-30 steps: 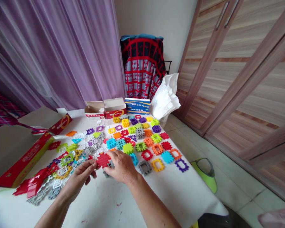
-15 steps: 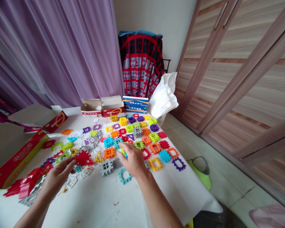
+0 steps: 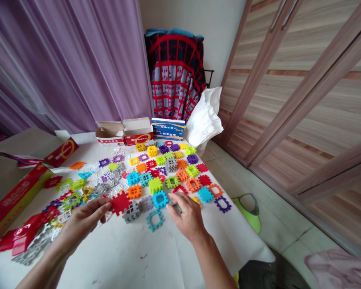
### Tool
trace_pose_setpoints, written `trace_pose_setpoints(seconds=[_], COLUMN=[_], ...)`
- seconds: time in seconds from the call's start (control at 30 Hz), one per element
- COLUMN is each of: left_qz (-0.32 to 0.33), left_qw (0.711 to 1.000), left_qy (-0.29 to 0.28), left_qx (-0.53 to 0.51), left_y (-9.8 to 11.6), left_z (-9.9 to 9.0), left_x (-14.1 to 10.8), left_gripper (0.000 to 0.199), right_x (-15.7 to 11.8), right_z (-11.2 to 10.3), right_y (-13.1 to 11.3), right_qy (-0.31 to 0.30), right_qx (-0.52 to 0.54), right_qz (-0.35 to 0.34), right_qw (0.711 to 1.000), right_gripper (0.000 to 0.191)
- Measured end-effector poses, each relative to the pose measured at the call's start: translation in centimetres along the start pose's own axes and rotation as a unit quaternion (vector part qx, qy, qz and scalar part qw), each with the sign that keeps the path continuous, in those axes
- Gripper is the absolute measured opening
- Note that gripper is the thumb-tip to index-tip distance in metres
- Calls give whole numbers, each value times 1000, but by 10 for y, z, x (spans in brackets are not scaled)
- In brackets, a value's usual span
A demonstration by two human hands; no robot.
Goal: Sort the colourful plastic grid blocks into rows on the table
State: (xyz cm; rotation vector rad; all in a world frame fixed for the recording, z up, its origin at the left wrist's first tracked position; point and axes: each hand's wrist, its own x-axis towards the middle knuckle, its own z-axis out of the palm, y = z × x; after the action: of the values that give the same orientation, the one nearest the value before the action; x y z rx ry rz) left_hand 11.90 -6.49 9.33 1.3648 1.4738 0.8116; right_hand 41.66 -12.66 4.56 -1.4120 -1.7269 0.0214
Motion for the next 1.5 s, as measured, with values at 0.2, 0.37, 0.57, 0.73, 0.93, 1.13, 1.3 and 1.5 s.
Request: trace_pose_setpoints(seconds=[0.2, 0.37, 0.57, 0.73, 0.93, 1.13, 1.3, 1.5], left_qz=[28, 43, 39, 49, 110, 86, 51, 10], left_qw=[988, 981, 980, 982, 988, 994, 997, 999], left_qy=[-123, -154, -156, -156, -108, -66, -46, -16], left_qx=[-84, -108, -114, -97, 8, 24, 43, 51], left_y=[39, 36, 38, 40, 40, 26, 13, 2], left_z=[63, 81, 90, 103, 86, 57, 38, 19], left_x=[9, 17, 16, 14, 8, -1, -10, -12], left_gripper=[49, 50, 52, 54, 60, 65, 65, 69], right_x=[11, 14, 13, 8, 17, 43, 45, 40], right_z=[5, 4, 5, 7, -35, -74, -61, -57], right_y=[-23, -23, -25, -23, 71, 146, 138, 139], right_qy=[-46, -37, -3, 10, 72, -53, -132, -155], right_qx=[-24, -52, -100, -84, -69, -184, -260, -280], right_qz=[-19, -11, -1, 30, 225, 394, 379, 383], right_qw=[998, 998, 995, 996, 969, 899, 878, 867], right_gripper=[59, 51, 50, 42, 48, 52, 52, 53])
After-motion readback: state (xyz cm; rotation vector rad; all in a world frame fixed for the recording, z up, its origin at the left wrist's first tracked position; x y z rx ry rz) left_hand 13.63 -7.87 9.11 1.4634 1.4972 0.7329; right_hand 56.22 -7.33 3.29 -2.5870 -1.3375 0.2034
